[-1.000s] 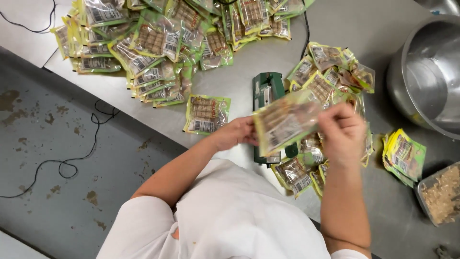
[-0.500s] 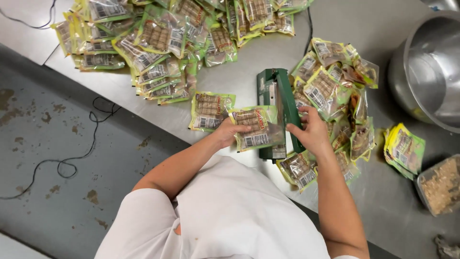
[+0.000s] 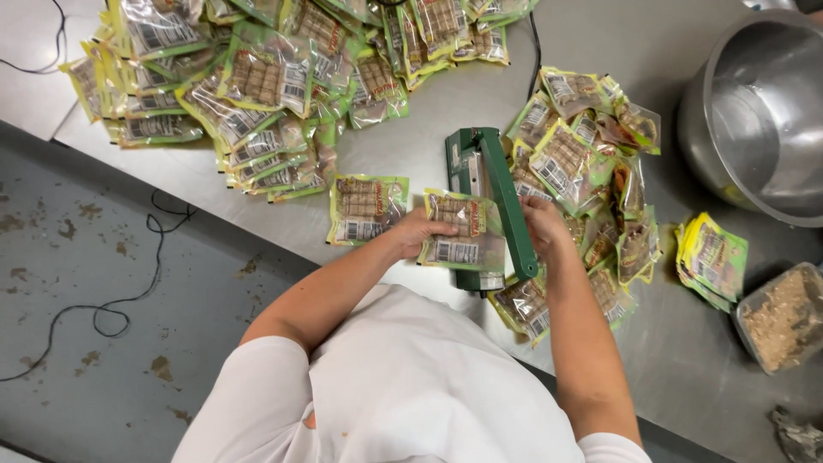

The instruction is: The person seals small plastic packets containing food items by placing the top edge of each packet under the arm of a heat sealing tool and pressing down, handling several packets sequentially on a stainless steel work surface.

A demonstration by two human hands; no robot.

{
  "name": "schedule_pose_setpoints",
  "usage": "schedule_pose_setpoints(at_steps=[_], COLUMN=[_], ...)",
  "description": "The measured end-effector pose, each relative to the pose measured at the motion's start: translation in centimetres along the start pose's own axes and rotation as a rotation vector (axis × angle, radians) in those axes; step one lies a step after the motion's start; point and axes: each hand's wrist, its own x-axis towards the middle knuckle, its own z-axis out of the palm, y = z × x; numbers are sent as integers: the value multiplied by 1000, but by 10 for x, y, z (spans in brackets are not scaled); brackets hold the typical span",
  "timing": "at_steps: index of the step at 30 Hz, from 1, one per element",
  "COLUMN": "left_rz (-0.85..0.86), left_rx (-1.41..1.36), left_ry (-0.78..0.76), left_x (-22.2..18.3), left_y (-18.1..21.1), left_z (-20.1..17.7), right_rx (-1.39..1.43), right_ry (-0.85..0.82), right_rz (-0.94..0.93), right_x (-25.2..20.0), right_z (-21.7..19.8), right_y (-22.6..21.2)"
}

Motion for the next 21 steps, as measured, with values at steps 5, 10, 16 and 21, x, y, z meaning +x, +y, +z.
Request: schedule_pose_setpoints(at_steps=[5, 10, 16, 21], left_rz=[-28, 89, 128, 130], left_rx=[-39, 101, 72, 70], left_ry=[-16, 65, 162, 143], left_x=[1, 33, 17, 23], left_y=[1, -6, 10, 2], left_z=[4, -13, 14, 6], right_rx=[41, -269, -822, -954], right_ry=[-55, 124, 292, 309], right_rz=[-32, -396, -374, -498], right_x=[-5, 69, -101, -108], right_z=[13, -9, 48, 57], right_y=[-21, 19, -99, -23])
